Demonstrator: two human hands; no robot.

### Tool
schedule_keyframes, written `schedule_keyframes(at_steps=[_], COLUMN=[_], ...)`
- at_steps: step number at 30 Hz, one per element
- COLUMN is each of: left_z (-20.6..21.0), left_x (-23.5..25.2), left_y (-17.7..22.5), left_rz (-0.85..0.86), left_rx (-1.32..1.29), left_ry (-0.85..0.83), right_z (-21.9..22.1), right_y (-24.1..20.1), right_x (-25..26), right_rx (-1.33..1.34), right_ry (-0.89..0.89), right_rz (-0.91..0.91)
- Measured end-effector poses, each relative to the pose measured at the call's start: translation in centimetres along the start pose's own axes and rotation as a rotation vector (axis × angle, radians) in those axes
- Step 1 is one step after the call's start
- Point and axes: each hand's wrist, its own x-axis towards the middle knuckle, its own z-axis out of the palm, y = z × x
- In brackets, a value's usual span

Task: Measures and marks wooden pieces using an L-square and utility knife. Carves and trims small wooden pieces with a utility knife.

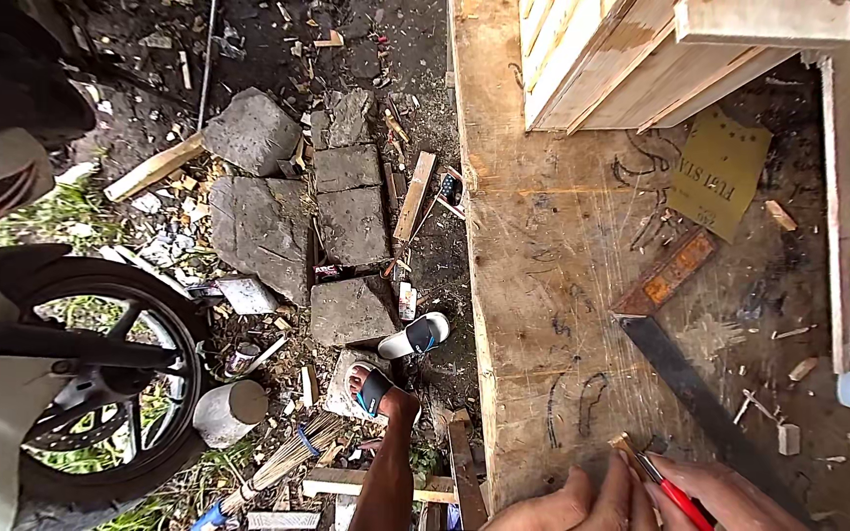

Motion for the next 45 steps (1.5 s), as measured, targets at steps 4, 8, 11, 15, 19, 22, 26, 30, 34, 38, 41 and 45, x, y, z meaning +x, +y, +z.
schedule_keyframes(at_steps=[4, 8, 11, 15, 19, 22, 26, 30, 34, 38, 41, 45], left_z=[0.08, 0.08, 0.0, 0.11, 0.2, 0.19, 0.2, 0.34, 0.26, 0.32, 0.27, 0.36], left_x=[0.04, 0.05, 0.07, 0.02, -0.02, 0.01, 0.02, 0.01, 0.05, 0.0, -0.06, -0.07], left_y=[-0.07, -0.12, -0.15, -0.1, -0.09, -0.11, -0.22, -0.26, -0.34, -0.29, -0.24, -0.25], left_rz=[0.002, 0.005, 0.007, 0.003, 0.004, 0.003, 0.008, 0.007, 0.015, 0.007, -0.001, 0.002], left_rx=[-0.011, -0.002, 0.019, 0.008, 0.006, 0.011, 0.009, -0.003, 0.01, 0.0, -0.022, -0.024], left_ry=[0.008, 0.013, 0.022, 0.031, 0.037, 0.038, 0.041, 0.05, 0.047, 0.051, 0.036, 0.039], right_z=[-0.1, -0.17, -0.16, -0.21, -0.23, -0.22, -0.19, -0.17, -0.16, -0.23, -0.22, -0.19], right_y=[-0.04, -0.19, -0.17, -0.18, -0.19, -0.19, -0.24, -0.14, -0.08, -0.12, -0.1, -0.1], right_x=[0.06, 0.09, 0.12, 0.05, 0.0, -0.01, 0.01, -0.06, -0.09, -0.04, -0.01, -0.02], right_rx=[-0.012, -0.023, -0.026, -0.027, -0.033, -0.035, -0.035, -0.036, -0.033, -0.043, -0.046, -0.05], right_ry=[-0.004, -0.011, -0.012, -0.018, -0.012, -0.011, -0.009, -0.007, -0.006, -0.016, -0.014, -0.01], right_rz=[-0.002, 0.002, -0.004, -0.003, -0.005, -0.005, -0.001, -0.009, -0.008, -0.008, -0.015, -0.015])
